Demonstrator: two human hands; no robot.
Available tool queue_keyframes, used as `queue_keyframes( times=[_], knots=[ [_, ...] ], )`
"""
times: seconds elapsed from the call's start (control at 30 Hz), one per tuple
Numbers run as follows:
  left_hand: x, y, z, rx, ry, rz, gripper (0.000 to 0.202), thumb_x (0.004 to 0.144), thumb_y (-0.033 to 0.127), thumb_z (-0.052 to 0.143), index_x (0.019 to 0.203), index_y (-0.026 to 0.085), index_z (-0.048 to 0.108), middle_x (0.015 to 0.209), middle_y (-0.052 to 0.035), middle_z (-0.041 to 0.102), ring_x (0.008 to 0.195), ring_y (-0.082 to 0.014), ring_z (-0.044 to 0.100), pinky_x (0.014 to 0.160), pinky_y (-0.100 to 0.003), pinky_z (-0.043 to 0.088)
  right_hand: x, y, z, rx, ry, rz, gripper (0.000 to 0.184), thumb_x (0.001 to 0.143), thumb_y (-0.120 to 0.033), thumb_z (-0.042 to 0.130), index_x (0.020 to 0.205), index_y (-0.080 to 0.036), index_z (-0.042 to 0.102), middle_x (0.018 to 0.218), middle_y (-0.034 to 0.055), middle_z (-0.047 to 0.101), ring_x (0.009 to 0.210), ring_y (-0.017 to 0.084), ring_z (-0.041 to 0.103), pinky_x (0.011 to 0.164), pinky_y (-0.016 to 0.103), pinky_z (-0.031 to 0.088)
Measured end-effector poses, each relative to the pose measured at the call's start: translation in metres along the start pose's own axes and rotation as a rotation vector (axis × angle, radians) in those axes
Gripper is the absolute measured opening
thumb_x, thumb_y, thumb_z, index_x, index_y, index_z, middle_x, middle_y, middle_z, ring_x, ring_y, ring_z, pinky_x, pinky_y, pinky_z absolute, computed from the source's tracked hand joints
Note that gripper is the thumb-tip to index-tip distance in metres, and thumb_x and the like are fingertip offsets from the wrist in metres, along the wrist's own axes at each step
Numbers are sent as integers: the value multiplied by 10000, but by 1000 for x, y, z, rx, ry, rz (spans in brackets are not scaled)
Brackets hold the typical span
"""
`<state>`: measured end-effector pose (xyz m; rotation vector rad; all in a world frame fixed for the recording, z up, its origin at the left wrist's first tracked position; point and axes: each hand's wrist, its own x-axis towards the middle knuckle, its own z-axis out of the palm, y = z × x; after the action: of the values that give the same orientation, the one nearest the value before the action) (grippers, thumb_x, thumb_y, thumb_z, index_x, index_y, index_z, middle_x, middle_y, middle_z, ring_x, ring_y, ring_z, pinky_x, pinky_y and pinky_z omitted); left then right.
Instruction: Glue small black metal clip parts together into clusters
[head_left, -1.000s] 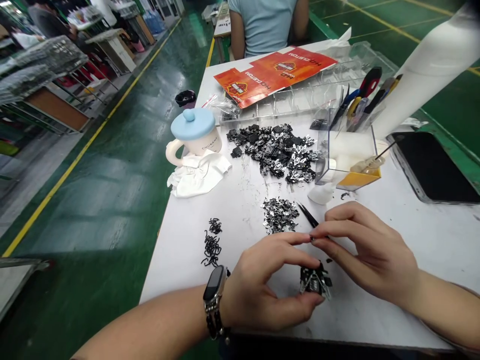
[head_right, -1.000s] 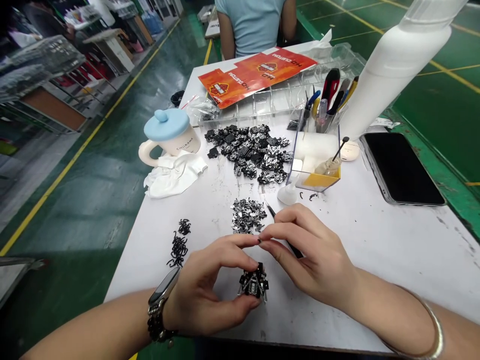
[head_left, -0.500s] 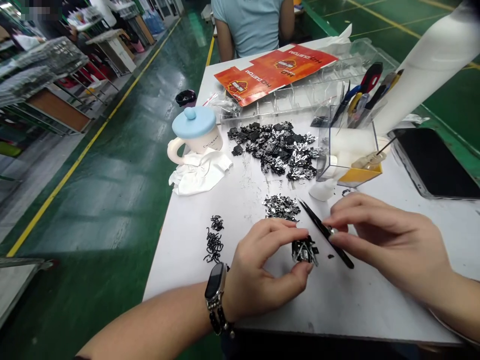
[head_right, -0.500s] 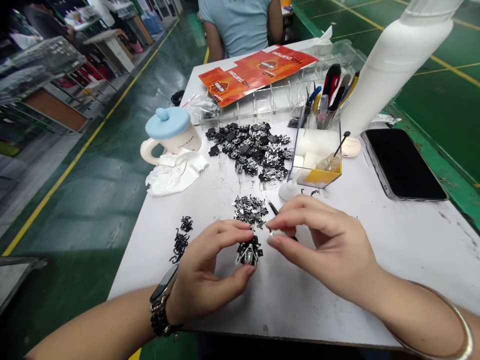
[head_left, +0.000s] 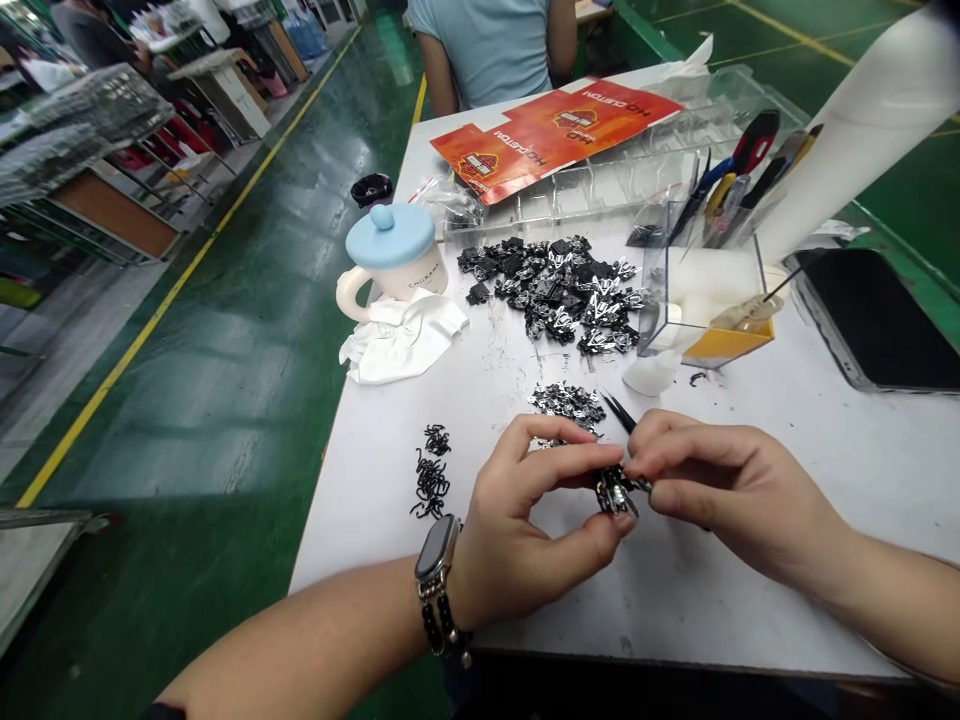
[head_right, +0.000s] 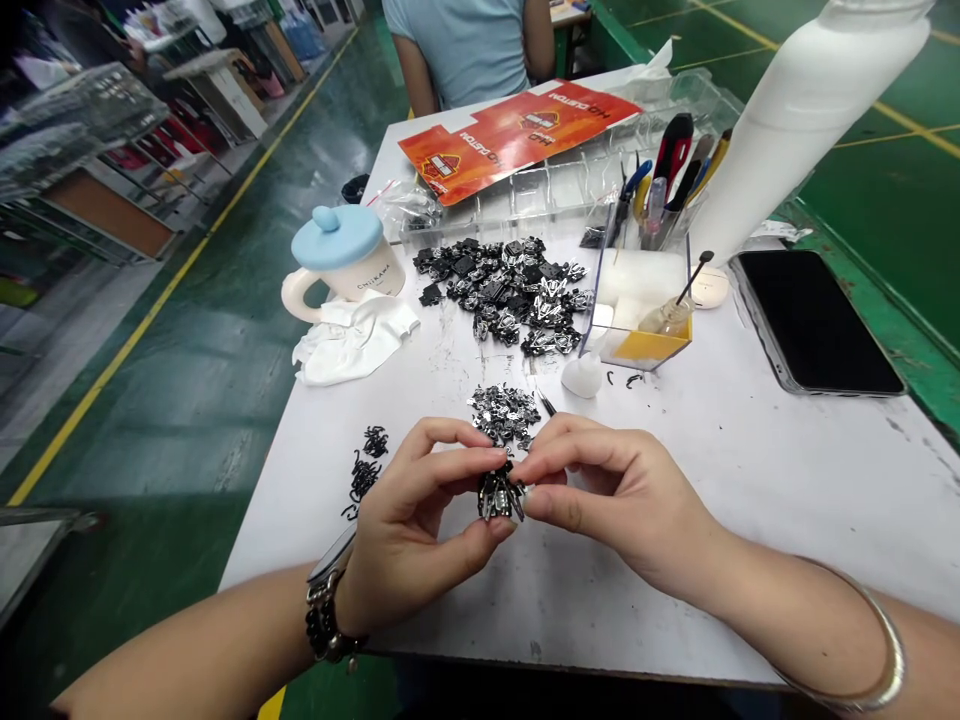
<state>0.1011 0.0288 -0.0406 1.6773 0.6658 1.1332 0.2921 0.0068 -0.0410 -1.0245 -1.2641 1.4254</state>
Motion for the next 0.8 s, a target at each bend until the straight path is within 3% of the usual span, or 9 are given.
queue_keyframes(
  times=[0.1,0.23,0.47,0.8],
  knots=[
    [0,1,-1,2,-12,-14,411,703,59,724,1097,142,640,1157,-129,534,1028,-204,615,782,-254,608,0,2,1,-17,-7,-2,93,772,-261,732,854,-303,740,788,21,614,760,114,599,671,187,526],
    [0,3,-1,-15,-20,-9,399,708,55,722,1089,133,635,1078,-115,595,967,-176,643,786,-234,605,-1,2,1,-48,-4,-30,96,782,-261,725,865,-307,735,791,13,619,766,102,599,688,168,522],
    [-3,2,1,-144,-9,-163,444,713,75,730,1115,169,566,1064,-83,617,892,-185,692,822,-287,605,-1,0,0,-135,-6,-75,94,795,-269,714,879,-310,723,799,-6,606,762,77,588,688,133,505],
    [-2,2,0,-112,-11,-113,386,701,57,731,1052,131,588,1042,-104,613,929,-185,671,809,-265,607,-1,-1,-1,-172,-4,-94,89,799,-273,710,880,-308,718,798,-8,604,757,77,583,690,137,503]
  ],
)
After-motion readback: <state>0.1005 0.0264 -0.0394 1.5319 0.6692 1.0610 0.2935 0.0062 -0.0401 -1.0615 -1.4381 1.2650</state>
